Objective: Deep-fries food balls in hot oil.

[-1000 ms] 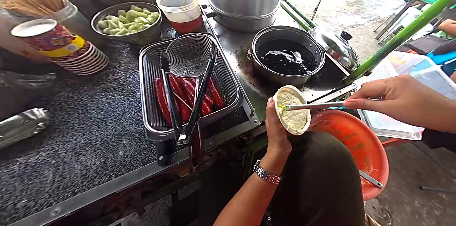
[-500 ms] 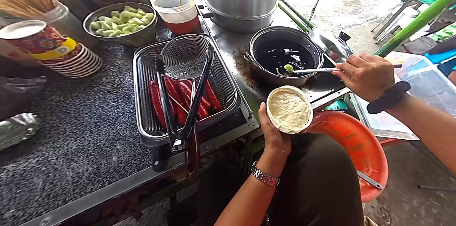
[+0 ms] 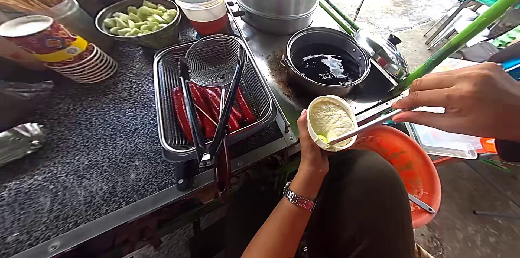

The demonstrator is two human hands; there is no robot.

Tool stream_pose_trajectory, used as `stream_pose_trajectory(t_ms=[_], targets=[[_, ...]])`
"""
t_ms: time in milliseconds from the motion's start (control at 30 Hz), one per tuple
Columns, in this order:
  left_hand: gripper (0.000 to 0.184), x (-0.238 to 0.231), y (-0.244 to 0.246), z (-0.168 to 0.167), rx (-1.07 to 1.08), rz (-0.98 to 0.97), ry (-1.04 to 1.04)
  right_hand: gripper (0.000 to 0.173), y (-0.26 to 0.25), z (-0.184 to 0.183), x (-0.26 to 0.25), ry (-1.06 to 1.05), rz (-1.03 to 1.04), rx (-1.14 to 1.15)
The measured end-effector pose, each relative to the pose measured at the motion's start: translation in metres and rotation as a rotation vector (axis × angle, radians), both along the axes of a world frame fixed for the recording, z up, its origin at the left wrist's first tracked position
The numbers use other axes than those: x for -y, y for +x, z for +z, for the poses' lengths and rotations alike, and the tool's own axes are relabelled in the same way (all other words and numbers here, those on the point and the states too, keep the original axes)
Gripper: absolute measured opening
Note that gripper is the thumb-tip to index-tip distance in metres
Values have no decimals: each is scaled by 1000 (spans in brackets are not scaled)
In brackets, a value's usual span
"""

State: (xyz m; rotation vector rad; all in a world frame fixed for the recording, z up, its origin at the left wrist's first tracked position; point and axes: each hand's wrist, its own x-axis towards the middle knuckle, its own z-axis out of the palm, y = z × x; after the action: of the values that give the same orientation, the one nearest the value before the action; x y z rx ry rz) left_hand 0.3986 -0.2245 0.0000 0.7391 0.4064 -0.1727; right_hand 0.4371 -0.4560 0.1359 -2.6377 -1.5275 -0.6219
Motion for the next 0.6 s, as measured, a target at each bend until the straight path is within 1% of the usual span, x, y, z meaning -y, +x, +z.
stream_pose_trajectory(t_ms=[100,200,267,300,367,400,433,467,500,533,567,600], targets=[[59,0,2,2,-7,11,32,37,-3,-5,2,31,-85,-78],[54,2,2,1,14,37,112,32,-7,-14,6,151,-251,-337],[50,2,2,-3,57,57,161,22,-7,-19,9,290,-342,-617],[49,3,2,-5,73,63,175,20,-5,-20,10,386,-422,-817],[51,3,2,-7,72,65,183,26,2,-25,13,581,-622,-1220],[52,3,2,-7,62,69,177,28,10,-30,16,666,-700,-1353],[52,3,1,-7,53,70,166,31,18,-35,19,730,-761,-1421],[52,3,1,-6,46,66,150,32,27,-40,22,763,-811,-1402],[53,4,0,-6,38,60,129,32,36,-47,23,757,-859,-1293],[54,4,-1,-5,31,55,114,29,45,-53,23,690,-899,-1113],[55,4,-1,-4,18,49,94,25,53,-58,23,571,-921,-876],[57,4,-1,-3,1,43,77,25,57,-63,22,467,-894,-673]])
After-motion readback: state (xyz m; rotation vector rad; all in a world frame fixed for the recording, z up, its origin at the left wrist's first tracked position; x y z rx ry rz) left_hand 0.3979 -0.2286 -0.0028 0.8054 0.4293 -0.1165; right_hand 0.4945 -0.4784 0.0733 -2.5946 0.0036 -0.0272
